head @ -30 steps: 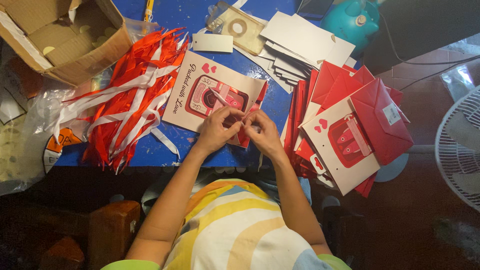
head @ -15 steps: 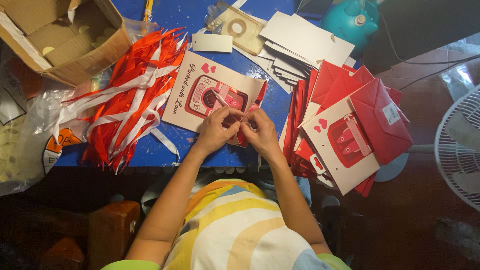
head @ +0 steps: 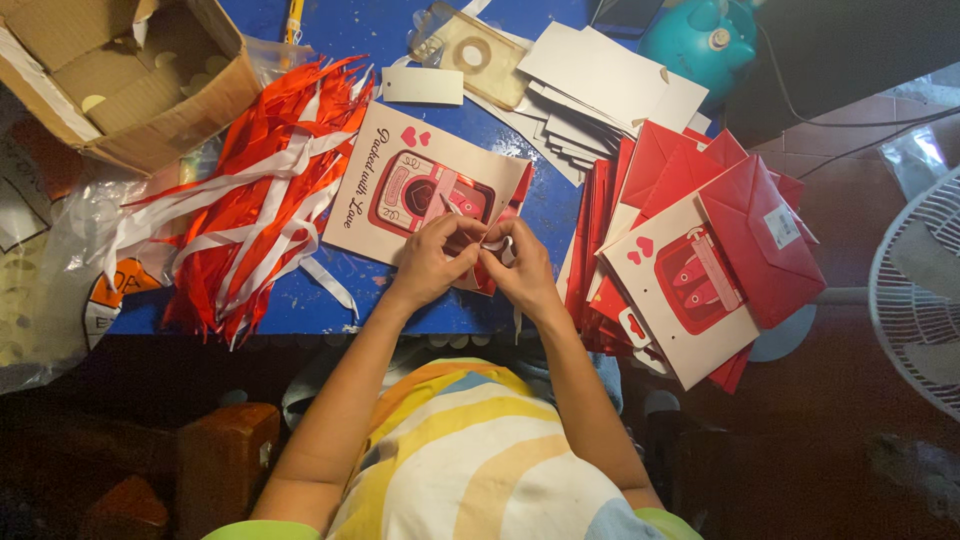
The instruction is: The person assembles small red and white gift boxes by threading white ribbons through pre-cut slots and tying them. They handle multiple boxes one at a time, adjusting ribbons and stacking completed units on the table.
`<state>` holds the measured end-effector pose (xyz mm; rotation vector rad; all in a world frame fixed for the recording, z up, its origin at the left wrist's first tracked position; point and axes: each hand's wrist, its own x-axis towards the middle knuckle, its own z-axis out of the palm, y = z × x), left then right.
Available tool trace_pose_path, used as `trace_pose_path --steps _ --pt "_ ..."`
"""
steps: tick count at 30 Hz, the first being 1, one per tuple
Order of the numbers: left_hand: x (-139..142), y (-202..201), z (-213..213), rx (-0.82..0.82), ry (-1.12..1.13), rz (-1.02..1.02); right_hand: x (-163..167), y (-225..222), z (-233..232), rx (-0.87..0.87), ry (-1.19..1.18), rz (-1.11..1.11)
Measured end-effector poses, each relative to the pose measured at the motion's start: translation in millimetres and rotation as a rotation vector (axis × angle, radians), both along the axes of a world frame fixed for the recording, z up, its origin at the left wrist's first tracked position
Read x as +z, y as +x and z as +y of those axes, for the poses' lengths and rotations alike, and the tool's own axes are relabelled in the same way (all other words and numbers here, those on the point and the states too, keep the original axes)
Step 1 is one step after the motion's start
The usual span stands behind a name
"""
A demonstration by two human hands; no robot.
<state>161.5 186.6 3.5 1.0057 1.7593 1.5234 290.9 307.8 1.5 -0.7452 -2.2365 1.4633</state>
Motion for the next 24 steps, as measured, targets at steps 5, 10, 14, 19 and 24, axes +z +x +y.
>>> trace_pose_path --steps 5,10,14,19,24 --pt "-2 -1 -2 -0.007 0.022 0.025 -2 0 0 0.02 0.104 0.057" --pt "-3 -1 -3 -0.008 0.007 0.032 -7 2 2 0.022 -0.022 0.021" --pt "-4 -1 -2 -0.018 0.001 -0.003 -9 5 11 0.088 -0.274 0.104" --pt "-5 -1 -1 -0.01 -0.017 0.027 -11 10 16 0.08 -0.419 0.162" --pt "-5 -1 -2 -0.011 0.0 0.014 -8 9 12 -0.02 -0.293 0.003"
